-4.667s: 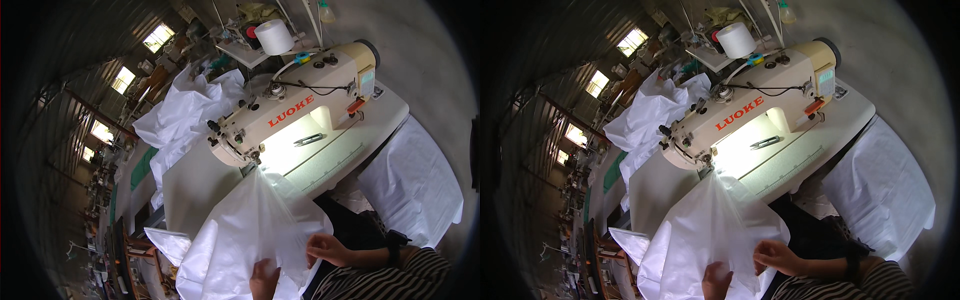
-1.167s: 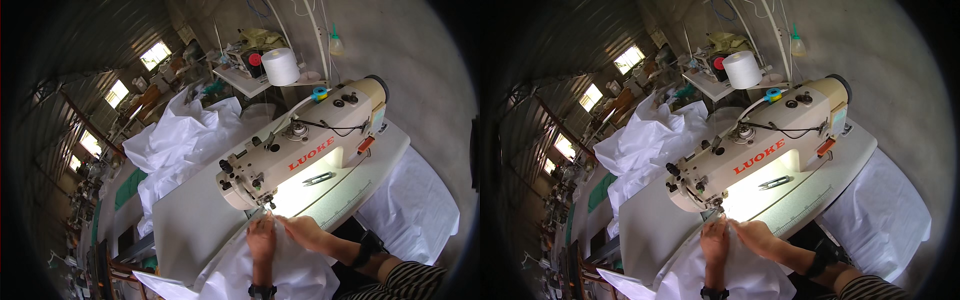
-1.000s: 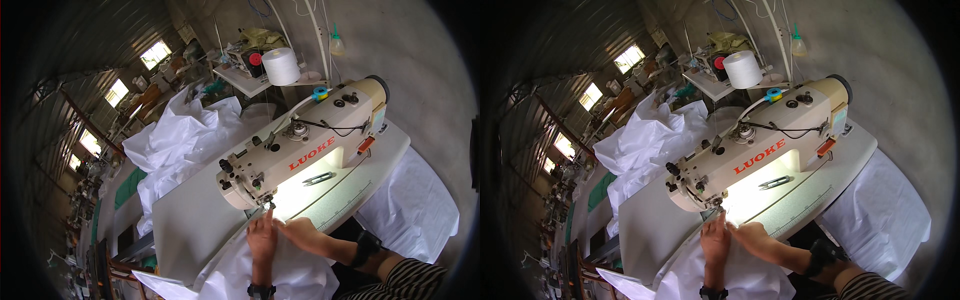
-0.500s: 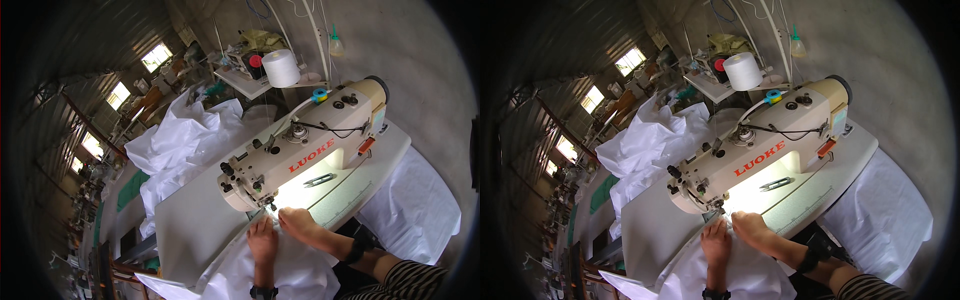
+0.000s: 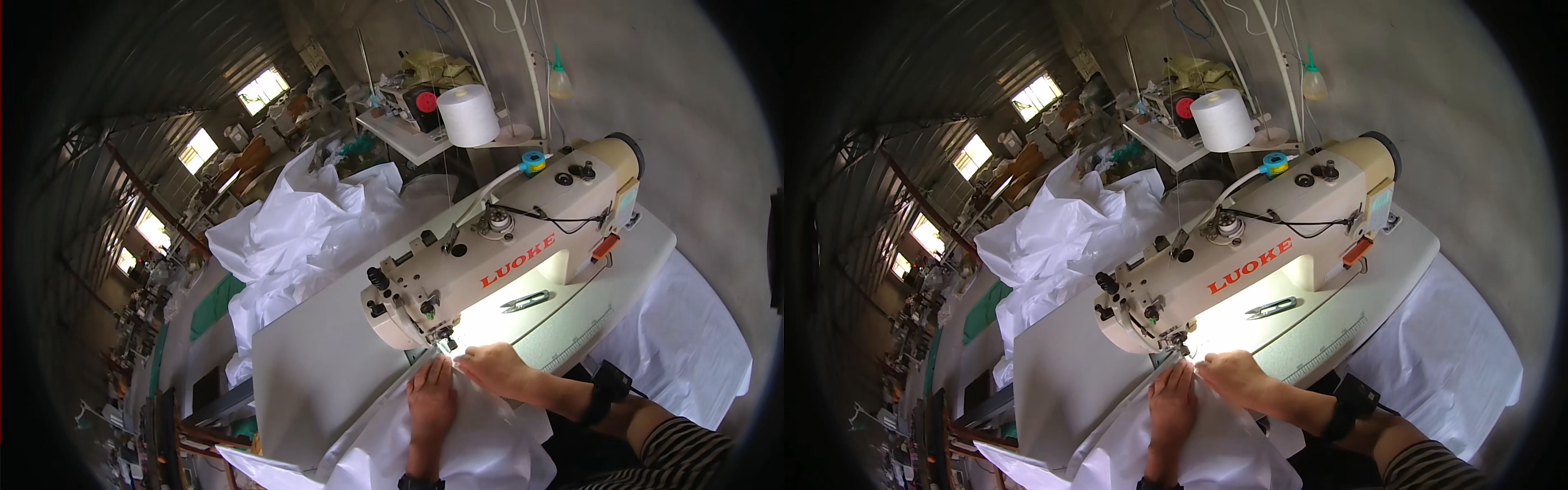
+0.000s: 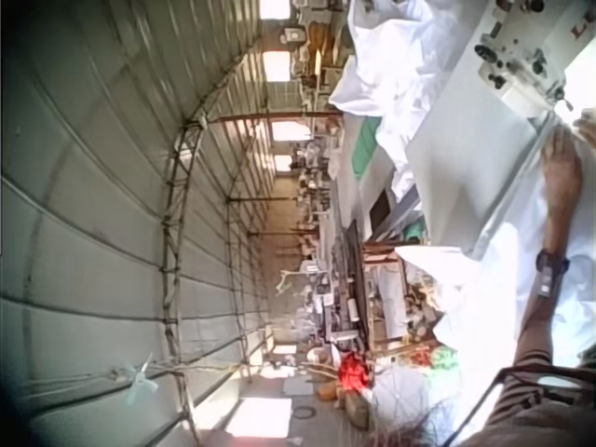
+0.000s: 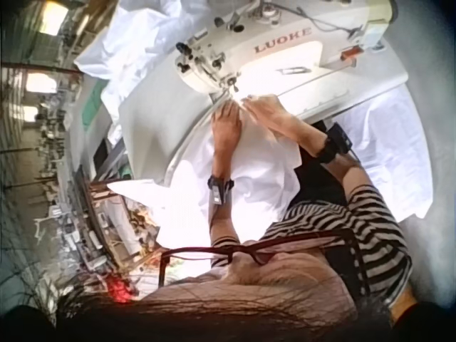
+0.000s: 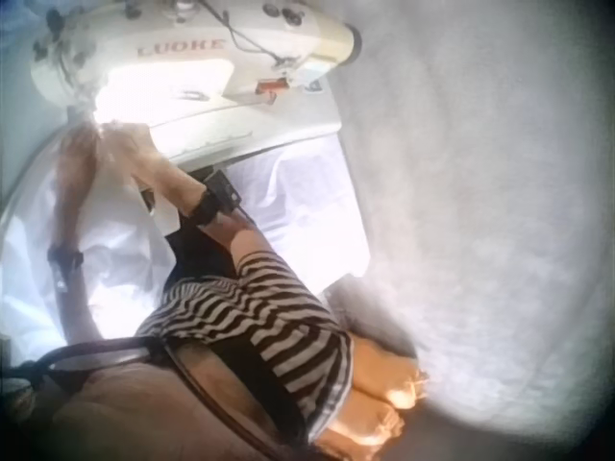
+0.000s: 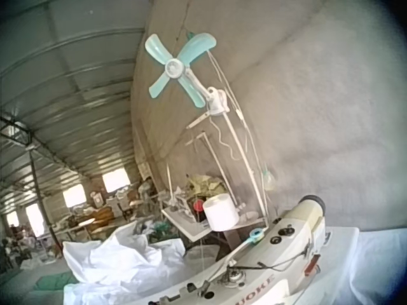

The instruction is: Sewing the edges of large white plastic sheets or bags using an industrial sewing machine in a factory.

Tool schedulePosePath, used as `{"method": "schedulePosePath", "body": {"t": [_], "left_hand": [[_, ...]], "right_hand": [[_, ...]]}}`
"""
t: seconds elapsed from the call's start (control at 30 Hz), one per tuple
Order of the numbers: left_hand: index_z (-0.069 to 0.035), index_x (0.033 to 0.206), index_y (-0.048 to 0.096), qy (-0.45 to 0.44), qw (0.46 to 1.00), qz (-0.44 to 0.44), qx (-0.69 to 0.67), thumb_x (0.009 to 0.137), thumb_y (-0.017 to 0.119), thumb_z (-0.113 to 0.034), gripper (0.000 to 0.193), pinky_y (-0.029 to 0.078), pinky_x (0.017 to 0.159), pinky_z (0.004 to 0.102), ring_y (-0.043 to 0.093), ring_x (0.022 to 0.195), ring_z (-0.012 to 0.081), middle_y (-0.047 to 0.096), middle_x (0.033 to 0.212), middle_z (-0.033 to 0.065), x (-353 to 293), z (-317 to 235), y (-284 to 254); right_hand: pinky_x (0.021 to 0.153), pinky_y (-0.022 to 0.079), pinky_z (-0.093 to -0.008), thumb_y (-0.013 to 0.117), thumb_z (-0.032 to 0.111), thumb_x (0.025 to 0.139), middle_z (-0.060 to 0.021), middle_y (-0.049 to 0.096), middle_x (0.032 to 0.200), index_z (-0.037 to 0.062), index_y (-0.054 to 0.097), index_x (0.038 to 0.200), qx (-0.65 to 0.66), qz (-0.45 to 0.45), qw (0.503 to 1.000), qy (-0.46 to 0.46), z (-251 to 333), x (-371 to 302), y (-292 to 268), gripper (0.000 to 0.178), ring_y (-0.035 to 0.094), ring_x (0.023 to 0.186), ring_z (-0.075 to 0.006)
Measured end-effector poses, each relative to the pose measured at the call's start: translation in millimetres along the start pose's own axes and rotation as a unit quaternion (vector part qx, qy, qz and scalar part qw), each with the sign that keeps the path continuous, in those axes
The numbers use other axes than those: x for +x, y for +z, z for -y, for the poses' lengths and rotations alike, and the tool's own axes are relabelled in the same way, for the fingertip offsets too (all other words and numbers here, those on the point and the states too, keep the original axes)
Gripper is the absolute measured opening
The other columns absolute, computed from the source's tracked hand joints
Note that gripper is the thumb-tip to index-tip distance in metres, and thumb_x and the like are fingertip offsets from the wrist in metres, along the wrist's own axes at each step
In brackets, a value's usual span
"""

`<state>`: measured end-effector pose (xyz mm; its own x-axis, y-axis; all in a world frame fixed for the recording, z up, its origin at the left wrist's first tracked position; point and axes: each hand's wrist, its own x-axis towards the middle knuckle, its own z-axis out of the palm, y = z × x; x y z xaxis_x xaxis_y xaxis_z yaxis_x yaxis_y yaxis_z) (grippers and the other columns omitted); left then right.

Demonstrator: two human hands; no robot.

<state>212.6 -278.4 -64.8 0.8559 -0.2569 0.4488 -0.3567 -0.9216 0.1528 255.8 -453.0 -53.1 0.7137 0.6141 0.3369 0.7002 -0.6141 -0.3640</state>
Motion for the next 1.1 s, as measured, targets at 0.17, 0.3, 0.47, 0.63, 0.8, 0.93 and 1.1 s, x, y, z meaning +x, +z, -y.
{"method": "schedulePosePath", "body": {"t": [0.17, 0.3, 0.47, 0.63, 0.8, 0.93, 1.1], "left_hand": [[-0.009, 0.123, 0.064, 0.005, 1.0, 0.023, 0.007, 0.081, 0.062, -0.013, 0.042, 0.041, 0.103, 0.0436, 0.053, 0.123, 0.0246, 0.06, 0.132, 0.0058, 0, 1, -3], [-0.01, 0.122, 0.064, -0.017, 1.0, 0.024, -0.004, 0.082, 0.062, -0.012, 0.04, 0.041, 0.103, 0.0443, 0.054, 0.122, 0.0251, 0.058, 0.134, 0.0055, -2, -2, -3], [-0.01, 0.119, 0.067, 0.007, 1.0, 0.014, -0.001, 0.084, 0.062, -0.011, 0.036, 0.045, 0.1, 0.0433, 0.058, 0.118, 0.0244, 0.063, 0.129, 0.0049, 2, 4, -5], [-0.01, 0.114, 0.07, 0.046, 0.998, -0.009, -0.039, 0.084, 0.062, -0.011, 0.031, 0.048, 0.096, 0.0426, 0.062, 0.113, 0.0244, 0.067, 0.124, 0.0045, 2, 21, 0], [-0.012, 0.111, 0.07, 0.079, 0.996, -0.011, -0.048, 0.086, 0.062, -0.012, 0.026, 0.049, 0.093, 0.0446, 0.063, 0.112, 0.0276, 0.065, 0.124, 0.006, 17, 41, -2], [-0.014, 0.109, 0.068, 0.076, 0.997, 0.022, -0.016, 0.085, 0.062, -0.009, 0.025, 0.05, 0.09, 0.0471, 0.062, 0.11, 0.0305, 0.063, 0.123, 0.0067, 27, 32, -29], [-0.009, 0.104, 0.065, -0.117, 0.969, 0.01, -0.217, 0.078, 0.068, 0.001, 0.028, 0.051, 0.057, 0.0344, 0.064, 0.068, 0.0233, 0.065, 0.106, 0.0094, -52, -70, -63]], "right_hand": [[0.064, 0.053, -0.0385, 0.059, 0.019, 0.091, -0.0058, 0.061, 0.08, 0.0101, 0.065, 0.105, -0.003, -0.099, 0.995, -0.022, -21, 9, 16, 0.018, 0.065, 0.073, -0.0267], [0.064, 0.053, -0.039, 0.059, 0.02, 0.091, -0.0065, 0.063, 0.077, 0.0099, 0.065, 0.106, -0.021, -0.079, 0.997, -0.006, -18, 20, 25, 0.019, 0.067, 0.072, -0.0274], [0.06, 0.051, -0.0394, 0.061, 0.025, 0.092, -0.0079, 0.066, 0.07, 0.0129, 0.063, 0.123, -0.046, -0.051, 0.997, 0.036, -8, 26, 7, 0.033, 0.067, 0.065, -0.0279], [0.056, 0.051, -0.038, 0.06, 0.02, 0.091, -0.0093, 0.067, 0.07, -0.002, 0.059, 0.121, -0.027, 0.039, 0.998, 0.038, 25, -15, 8, 0.037, 0.068, 0.064, -0.0268], [0.053, 0.051, -0.035, 0.049, 0.013, 0.095, -0.004, 0.067, 0.067, -0.0023, 0.058, 0.124, -0.156, 0.023, 0.984, 0.087, 37, -4, 37, 0.034, 0.069, 0.061, -0.0229], [0.057, 0.053, -0.0349, 0.05, 0.014, 0.095, -0.0052, 0.068, 0.072, -0.0028, 0.057, 0.127, -0.133, 0.075, 0.982, 0.108, 33, 12, 35, 0.037, 0.07, 0.067, -0.0252], [0.064, 0.05, -0.0392, 0.062, 0.023, 0.091, -0.0092, 0.067, 0.082, 0.0049, 0.063, 0.118, 0.015, -0.169, 0.985, 0.025, 28, -57, -14, 0.032, 0.067, 0.07, -0.0278]]}}
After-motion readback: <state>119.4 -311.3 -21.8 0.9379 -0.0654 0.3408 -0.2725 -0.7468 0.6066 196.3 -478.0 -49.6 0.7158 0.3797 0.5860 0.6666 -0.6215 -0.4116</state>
